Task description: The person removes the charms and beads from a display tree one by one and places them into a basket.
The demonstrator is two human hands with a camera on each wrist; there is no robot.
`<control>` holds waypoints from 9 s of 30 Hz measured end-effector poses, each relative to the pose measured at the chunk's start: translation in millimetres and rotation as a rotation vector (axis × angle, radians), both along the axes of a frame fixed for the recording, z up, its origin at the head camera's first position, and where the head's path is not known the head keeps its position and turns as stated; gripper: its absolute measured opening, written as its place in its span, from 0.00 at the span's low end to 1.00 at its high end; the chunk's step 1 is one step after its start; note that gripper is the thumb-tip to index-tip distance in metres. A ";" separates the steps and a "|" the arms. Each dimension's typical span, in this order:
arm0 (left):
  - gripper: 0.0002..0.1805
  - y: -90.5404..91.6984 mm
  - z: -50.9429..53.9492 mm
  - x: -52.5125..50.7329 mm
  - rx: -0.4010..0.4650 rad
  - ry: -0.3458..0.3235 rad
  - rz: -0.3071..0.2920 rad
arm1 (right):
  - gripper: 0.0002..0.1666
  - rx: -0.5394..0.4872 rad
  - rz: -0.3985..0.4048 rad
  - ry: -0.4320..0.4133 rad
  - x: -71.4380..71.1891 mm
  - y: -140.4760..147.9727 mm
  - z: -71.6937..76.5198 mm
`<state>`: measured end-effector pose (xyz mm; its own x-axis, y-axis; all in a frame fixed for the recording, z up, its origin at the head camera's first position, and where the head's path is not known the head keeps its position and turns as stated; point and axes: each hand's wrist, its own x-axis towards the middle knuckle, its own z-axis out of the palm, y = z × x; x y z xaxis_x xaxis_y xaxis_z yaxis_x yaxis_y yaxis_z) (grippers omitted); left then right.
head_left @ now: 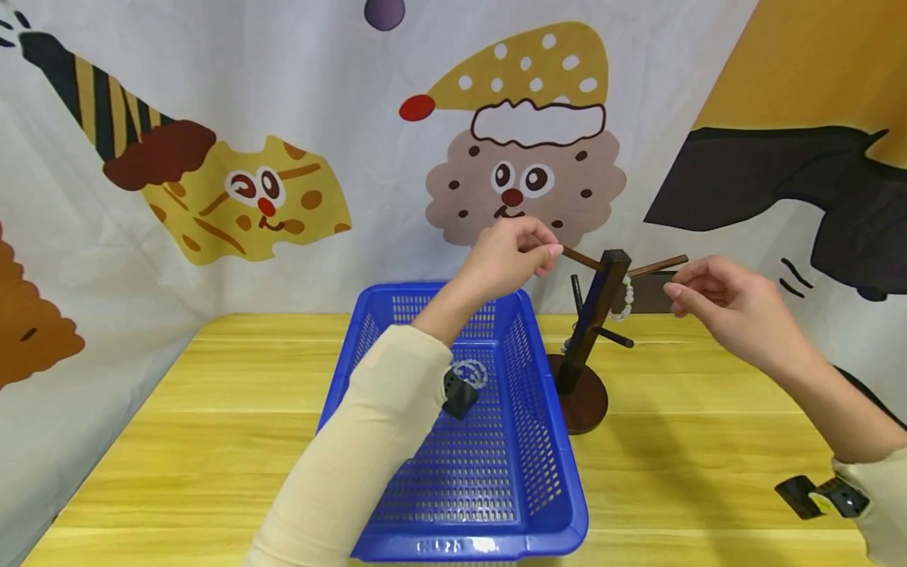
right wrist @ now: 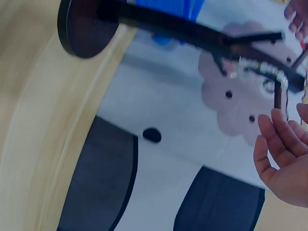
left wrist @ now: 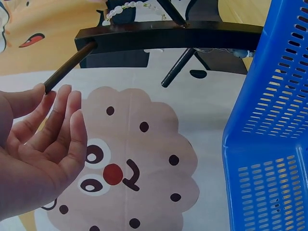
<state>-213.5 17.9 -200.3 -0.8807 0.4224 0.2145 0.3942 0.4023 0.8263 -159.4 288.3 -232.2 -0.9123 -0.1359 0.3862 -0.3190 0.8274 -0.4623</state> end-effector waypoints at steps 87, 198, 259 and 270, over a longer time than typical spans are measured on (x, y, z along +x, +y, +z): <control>0.18 -9.6 -81.3 -1.2 -0.033 -0.154 -0.175 | 0.07 -0.036 0.247 -0.214 -13.2 20.9 -24.6; 0.13 26.3 -105.4 10.9 0.095 -0.017 -0.169 | 0.12 -0.052 0.294 -0.269 -41.8 33.3 -26.7; 0.16 -81.0 -125.4 -12.5 0.088 -0.284 -0.090 | 0.13 -0.059 0.266 -0.282 -37.8 31.2 -24.6; 0.13 -79.9 -122.9 -13.0 0.061 -0.209 -0.077 | 0.11 -0.050 0.298 -0.264 -38.9 32.6 -25.8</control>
<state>-226.4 -62.1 -323.1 -0.8744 0.4817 0.0584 0.2396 0.3241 0.9152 -198.3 320.9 -257.9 -0.9046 -0.3965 0.1567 -0.4065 0.6913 -0.5974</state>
